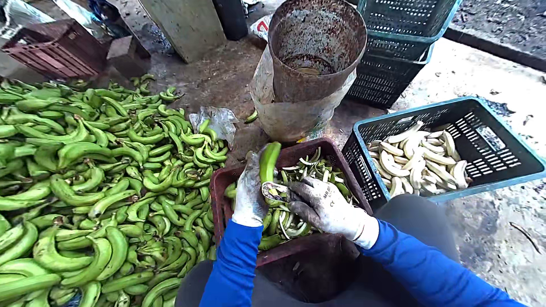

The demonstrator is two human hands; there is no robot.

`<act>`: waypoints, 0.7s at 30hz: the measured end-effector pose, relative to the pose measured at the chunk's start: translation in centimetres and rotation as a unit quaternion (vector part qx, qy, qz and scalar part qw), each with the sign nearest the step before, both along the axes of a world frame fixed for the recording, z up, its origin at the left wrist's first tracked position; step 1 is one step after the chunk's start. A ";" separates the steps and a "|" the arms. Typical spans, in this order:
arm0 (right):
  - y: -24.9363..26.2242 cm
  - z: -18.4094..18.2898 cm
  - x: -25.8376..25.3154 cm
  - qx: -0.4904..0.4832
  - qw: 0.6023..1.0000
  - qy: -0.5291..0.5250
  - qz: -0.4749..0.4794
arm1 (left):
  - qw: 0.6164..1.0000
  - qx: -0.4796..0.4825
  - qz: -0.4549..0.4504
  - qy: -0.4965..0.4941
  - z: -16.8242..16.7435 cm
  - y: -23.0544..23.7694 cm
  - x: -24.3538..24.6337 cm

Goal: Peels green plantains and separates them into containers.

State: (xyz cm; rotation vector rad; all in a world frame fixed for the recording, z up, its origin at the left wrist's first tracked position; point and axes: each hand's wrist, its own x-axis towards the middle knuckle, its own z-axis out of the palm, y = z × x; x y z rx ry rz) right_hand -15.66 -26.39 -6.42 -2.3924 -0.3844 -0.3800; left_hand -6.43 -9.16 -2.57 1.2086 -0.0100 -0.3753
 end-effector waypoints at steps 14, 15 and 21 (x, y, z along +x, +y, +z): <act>-2.5 1.2 0.7 0.146 0.976 0.092 -0.133 | 0.997 -0.016 0.035 0.061 -1.4 -0.7 0.5; -1.5 0.8 0.1 0.145 0.981 0.092 -0.093 | 0.997 -0.018 0.053 0.058 -1.5 -0.7 0.3; -0.7 -0.7 1.7 0.072 0.989 0.041 -0.118 | 0.995 -0.024 -0.037 0.089 -2.0 -0.7 -0.4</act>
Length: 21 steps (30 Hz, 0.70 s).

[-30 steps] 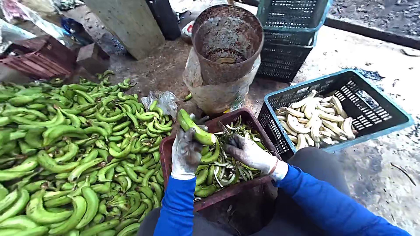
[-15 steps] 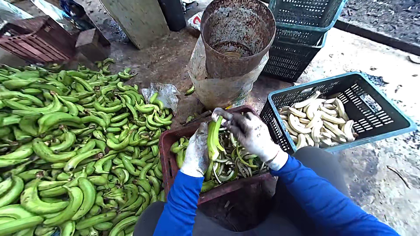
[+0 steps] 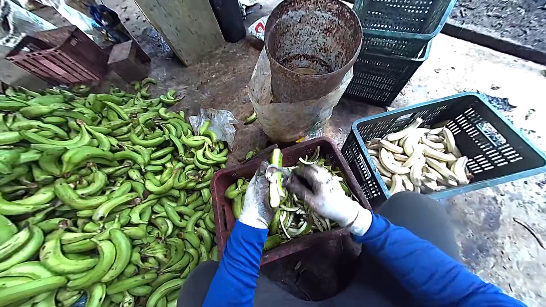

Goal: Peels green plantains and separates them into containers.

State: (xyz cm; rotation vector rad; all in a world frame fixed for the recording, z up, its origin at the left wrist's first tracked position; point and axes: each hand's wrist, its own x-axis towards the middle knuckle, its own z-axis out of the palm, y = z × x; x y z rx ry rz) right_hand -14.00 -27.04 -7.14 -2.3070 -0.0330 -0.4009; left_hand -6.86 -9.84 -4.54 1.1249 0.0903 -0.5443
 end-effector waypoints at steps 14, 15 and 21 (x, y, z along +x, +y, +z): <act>1.5 0.5 -2.5 0.049 0.995 0.034 0.077 | 0.988 0.026 0.124 -0.089 0.0 0.0 0.7; 1.3 0.4 -2.1 0.037 0.996 0.023 0.075 | 0.992 0.017 0.090 -0.089 0.1 0.3 0.6; -3.6 1.7 2.2 0.054 0.995 0.016 -0.079 | 0.982 -0.020 -0.186 -0.027 0.4 1.2 0.2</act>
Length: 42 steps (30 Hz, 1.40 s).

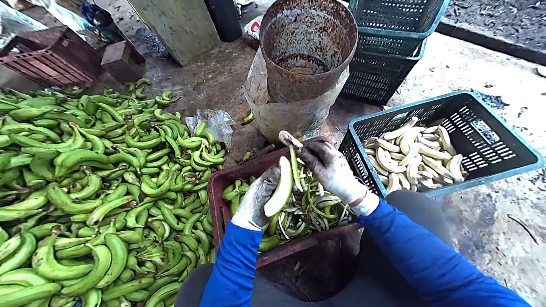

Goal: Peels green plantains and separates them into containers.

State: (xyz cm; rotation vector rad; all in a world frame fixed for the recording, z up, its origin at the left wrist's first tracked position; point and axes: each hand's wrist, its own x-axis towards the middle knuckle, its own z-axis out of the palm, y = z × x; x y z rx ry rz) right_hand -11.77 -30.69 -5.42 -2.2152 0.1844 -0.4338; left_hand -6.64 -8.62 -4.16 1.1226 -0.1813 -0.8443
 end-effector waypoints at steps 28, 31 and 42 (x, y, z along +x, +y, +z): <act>-2.2 0.0 0.0 -0.052 0.993 0.091 0.058 | 0.997 -0.038 -0.073 0.005 0.5 0.4 0.3; -1.0 0.2 -1.3 -0.049 0.998 0.035 0.027 | 0.982 -0.063 0.159 0.078 -0.1 -0.8 0.4; 3.5 -3.1 -2.4 -0.136 0.983 -0.080 0.090 | 0.934 -0.111 0.323 0.104 0.1 -0.9 0.7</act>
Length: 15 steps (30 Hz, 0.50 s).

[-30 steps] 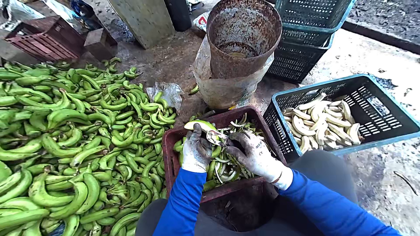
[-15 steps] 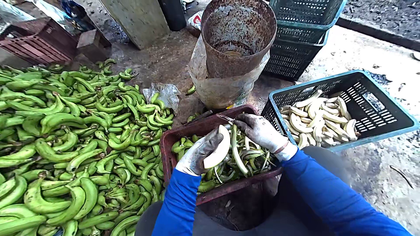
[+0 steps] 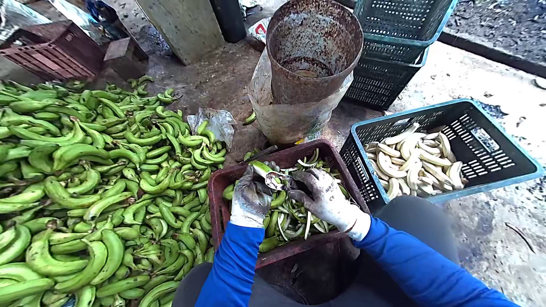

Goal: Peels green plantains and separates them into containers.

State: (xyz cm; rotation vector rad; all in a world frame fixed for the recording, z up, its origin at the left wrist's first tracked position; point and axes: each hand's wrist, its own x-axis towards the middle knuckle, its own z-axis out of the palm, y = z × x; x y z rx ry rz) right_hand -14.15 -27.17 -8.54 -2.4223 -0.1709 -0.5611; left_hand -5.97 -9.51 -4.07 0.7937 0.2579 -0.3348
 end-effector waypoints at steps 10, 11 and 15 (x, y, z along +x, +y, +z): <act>-4.1 1.8 1.7 0.002 0.998 0.047 0.035 | 0.934 0.048 -0.345 -0.078 0.1 1.7 -0.4; -4.8 2.2 1.9 0.024 0.994 0.099 0.032 | 0.917 0.062 -0.379 -0.108 0.1 1.7 -0.5; -6.3 2.6 2.0 0.056 0.980 0.190 -0.016 | 0.894 0.078 -0.424 -0.121 0.8 0.9 -0.9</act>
